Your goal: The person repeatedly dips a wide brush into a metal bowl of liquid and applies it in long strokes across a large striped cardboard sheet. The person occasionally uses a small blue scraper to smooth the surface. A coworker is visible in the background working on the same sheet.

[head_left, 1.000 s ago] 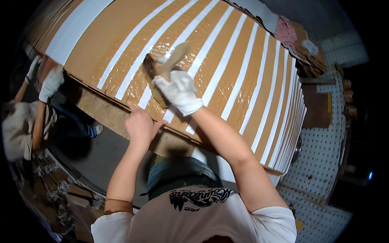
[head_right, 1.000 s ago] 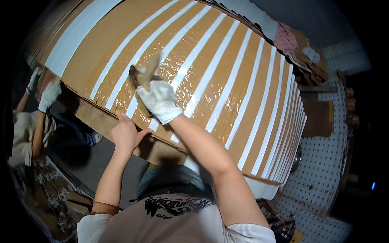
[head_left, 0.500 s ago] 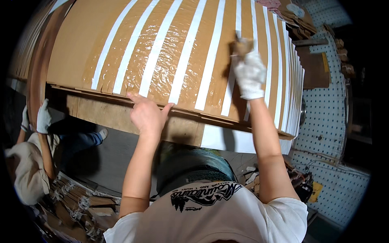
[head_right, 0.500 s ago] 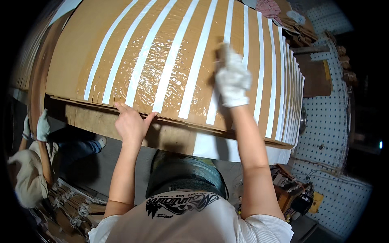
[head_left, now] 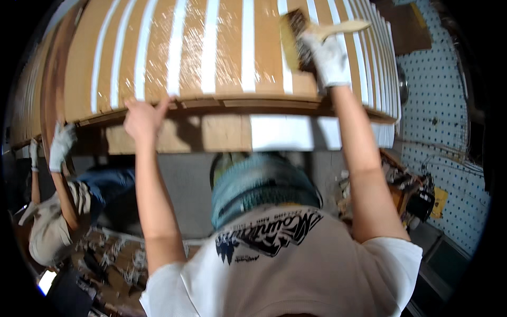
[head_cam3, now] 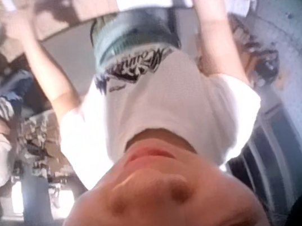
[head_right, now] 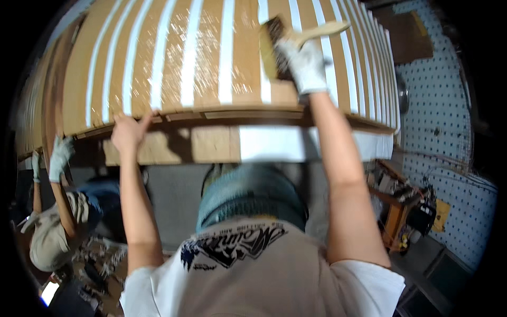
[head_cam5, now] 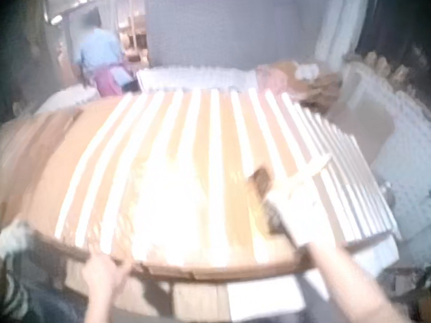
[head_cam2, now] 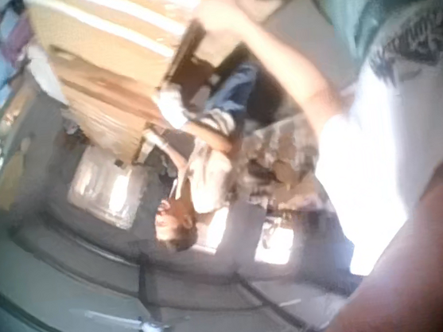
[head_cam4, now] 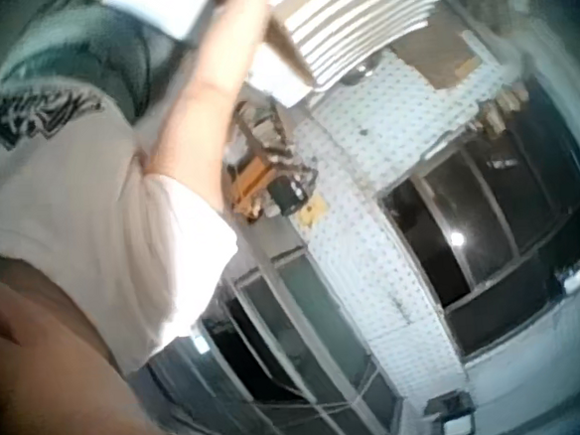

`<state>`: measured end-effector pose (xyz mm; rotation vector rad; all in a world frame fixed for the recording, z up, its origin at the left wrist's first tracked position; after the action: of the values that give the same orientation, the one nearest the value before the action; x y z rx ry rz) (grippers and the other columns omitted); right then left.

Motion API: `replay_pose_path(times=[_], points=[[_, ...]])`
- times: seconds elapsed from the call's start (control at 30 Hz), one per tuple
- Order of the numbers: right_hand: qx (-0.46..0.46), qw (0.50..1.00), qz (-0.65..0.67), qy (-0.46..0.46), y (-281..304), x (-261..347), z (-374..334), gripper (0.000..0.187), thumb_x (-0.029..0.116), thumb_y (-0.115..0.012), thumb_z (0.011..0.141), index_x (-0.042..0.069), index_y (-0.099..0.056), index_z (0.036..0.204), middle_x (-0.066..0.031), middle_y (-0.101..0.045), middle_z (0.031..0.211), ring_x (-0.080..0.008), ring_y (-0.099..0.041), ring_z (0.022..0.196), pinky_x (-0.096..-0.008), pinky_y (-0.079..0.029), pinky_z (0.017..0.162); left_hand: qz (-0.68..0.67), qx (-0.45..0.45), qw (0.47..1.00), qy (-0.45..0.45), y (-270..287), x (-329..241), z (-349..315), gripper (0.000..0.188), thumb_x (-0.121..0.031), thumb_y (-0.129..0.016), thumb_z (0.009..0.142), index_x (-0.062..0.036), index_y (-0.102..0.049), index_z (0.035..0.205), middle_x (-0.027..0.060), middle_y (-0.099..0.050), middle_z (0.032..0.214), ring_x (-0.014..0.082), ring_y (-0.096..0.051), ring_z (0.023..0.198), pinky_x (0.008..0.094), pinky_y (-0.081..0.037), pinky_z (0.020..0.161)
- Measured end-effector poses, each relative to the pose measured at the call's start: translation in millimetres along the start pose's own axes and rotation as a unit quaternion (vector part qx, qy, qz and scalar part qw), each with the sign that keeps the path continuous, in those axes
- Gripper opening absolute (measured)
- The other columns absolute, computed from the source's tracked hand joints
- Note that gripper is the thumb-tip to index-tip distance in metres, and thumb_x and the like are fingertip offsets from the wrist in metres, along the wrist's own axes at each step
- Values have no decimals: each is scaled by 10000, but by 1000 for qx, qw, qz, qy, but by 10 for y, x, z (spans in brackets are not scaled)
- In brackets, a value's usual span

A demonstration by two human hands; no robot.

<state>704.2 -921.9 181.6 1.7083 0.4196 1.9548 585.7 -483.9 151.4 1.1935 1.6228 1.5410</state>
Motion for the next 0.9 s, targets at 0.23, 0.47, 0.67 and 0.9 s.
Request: replay_pose_path(times=[0.23, 0.47, 0.67, 0.9], points=[[-102, 976, 148, -121, 1494, -791, -371, 245, 251, -648, 913, 41, -666, 1038, -106, -687, 928, -227, -656, 837, -375, -516, 746, -235, -94, 966, -51, -492, 289, -166, 929, -606, -636, 876, 122, -421, 1411, 330, -405, 1475, 402, -414, 1387, 407, -330, 1146], [-237, 901, 305, -198, 2689, -1523, -1137, 273, 232, -647, 930, 33, -648, 1115, -86, -677, 983, -214, -650, 884, -356, -534, 791, -547, -12, 837, -17, -992, -756, -1493, 319, -254, -542, 1032, 19, -698, 1088, 106, -732, 952, 139, -687, 861, 280, -536, 777], [-281, 826, 429, -232, 3466, -1737, -1536, 303, 227, -644, 947, 26, -632, 1174, -75, -673, 1040, -209, -644, 946, -344, -537, 853, -563, 135, 808, -113, -694, -2383, -2442, 273, -269, -604, 1007, -22, -690, 926, 40, -689, 823, 90, -614, 730, 247, -482, 688], [-331, 801, 462, -188, 3946, -1944, -1709, 407, 219, -619, 979, -10, -561, 1311, -122, -648, 1266, -220, -640, 1139, -365, -505, 1017, -545, 595, 491, -329, 475, -3913, -3608, 543, -475, -416, 1045, -18, -620, 1256, 147, -604, 1304, 252, -569, 1219, 395, -418, 1083]])
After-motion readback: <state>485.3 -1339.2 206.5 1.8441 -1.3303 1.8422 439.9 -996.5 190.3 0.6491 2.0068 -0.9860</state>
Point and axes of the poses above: each hand's wrist, its own z-axis towards the middle knuckle, its own y-axis out of the back of the hand, x = y × z, the point moved 5 cm from there along z, towards the middle knuckle
